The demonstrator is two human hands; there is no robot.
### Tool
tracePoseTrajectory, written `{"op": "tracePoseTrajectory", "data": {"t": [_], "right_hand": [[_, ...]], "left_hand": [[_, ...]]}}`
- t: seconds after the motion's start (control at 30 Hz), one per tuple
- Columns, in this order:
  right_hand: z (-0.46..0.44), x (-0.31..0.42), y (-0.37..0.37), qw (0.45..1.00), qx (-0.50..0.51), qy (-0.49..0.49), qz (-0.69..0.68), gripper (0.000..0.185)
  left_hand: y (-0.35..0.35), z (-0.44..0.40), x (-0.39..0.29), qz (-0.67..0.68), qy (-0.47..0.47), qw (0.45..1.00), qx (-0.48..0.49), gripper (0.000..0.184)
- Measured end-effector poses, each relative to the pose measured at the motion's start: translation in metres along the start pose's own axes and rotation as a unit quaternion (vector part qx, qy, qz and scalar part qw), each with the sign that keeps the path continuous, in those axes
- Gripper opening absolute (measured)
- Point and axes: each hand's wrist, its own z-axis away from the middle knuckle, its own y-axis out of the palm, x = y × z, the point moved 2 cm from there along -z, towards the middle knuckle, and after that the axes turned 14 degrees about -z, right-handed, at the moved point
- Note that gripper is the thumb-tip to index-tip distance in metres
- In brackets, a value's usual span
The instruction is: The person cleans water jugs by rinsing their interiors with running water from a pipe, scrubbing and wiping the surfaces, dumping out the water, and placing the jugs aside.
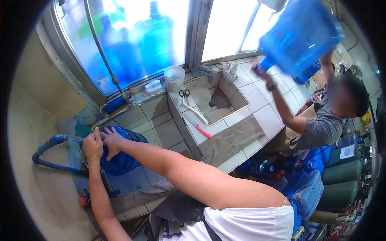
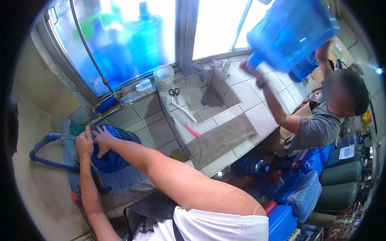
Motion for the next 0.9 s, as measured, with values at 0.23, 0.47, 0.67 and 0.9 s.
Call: {"op": "tracePoseTrajectory", "data": {"t": [0.23,0.47,0.67,0.9], "right_hand": [[0.004,-0.005,-0.001,0.998,-0.039,0.036,-0.017,0.088],[-0.002,-0.009,0.012,0.997,-0.064,0.031,-0.01,0.091],[-0.001,-0.007,0.003,0.995,-0.063,0.07,0.011,0.093],[0.017,-0.035,-0.013,0.99,-0.095,0.107,-0.018,0.094]], "left_hand": [[0.001,-0.007,-0.004,0.002,0.032,0.999,-0.04,0.048],[-0.009,-0.002,-0.008,0.016,0.059,0.995,-0.082,0.045],[-0.019,0.006,0.007,0.004,0.121,0.969,-0.217,0.042],[-0.039,-0.016,-0.022,0.152,0.087,0.979,-0.101,0.039]]}}
